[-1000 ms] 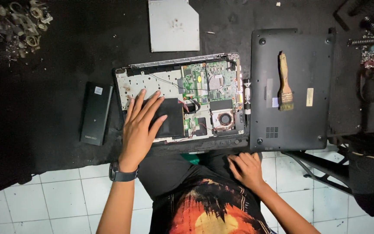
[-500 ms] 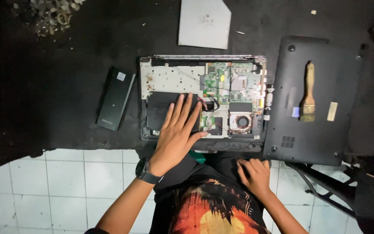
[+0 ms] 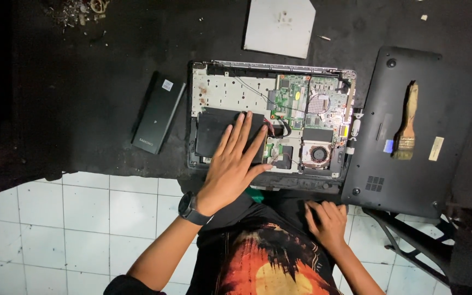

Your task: The person places a black battery into the chassis of a disassembled laptop and connects the internal wires. They then place the back cover onto the laptop and use a screwdriver to secure it with screws.

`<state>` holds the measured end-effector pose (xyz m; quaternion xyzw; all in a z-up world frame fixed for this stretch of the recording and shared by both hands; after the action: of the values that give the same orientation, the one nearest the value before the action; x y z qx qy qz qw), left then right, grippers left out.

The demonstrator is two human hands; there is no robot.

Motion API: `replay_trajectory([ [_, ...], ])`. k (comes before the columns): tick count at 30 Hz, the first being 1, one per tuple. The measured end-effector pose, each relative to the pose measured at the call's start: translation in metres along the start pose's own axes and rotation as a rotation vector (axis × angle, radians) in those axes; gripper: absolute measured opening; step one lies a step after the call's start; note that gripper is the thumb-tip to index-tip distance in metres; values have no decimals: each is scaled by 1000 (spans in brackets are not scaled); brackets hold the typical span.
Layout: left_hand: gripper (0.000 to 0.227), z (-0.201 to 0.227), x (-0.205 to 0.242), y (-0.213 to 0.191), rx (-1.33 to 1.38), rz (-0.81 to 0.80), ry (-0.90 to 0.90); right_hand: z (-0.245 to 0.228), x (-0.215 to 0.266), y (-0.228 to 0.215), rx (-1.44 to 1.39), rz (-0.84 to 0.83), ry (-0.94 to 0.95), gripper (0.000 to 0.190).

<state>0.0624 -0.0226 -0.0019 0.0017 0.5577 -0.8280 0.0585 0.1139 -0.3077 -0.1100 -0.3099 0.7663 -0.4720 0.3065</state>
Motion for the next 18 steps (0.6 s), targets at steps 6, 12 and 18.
replay_trajectory([
  [6, 76, 0, 1, 0, -16, -11, -9, 3, 4, 2, -3, -11, 12, 6],
  [12, 74, 0, -1, -1, 19, -4, -13, 5, 5, 4, 6, 0, 9, 6],
  [18, 74, -1, -1, -1, 27, 2, -14, 2, 3, 1, -6, 7, 1, 5],
])
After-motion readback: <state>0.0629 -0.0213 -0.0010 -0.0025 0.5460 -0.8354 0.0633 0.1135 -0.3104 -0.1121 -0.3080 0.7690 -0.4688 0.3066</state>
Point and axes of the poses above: each hand's wrist, its own x-axis away from the middle knuckle, its own y-axis out of the palm, z = x × y, the point moved 8 cm from there along -x, towards the middle knuckle, and after that the axes turned 10 degrees about y, right-handed, at the moved point
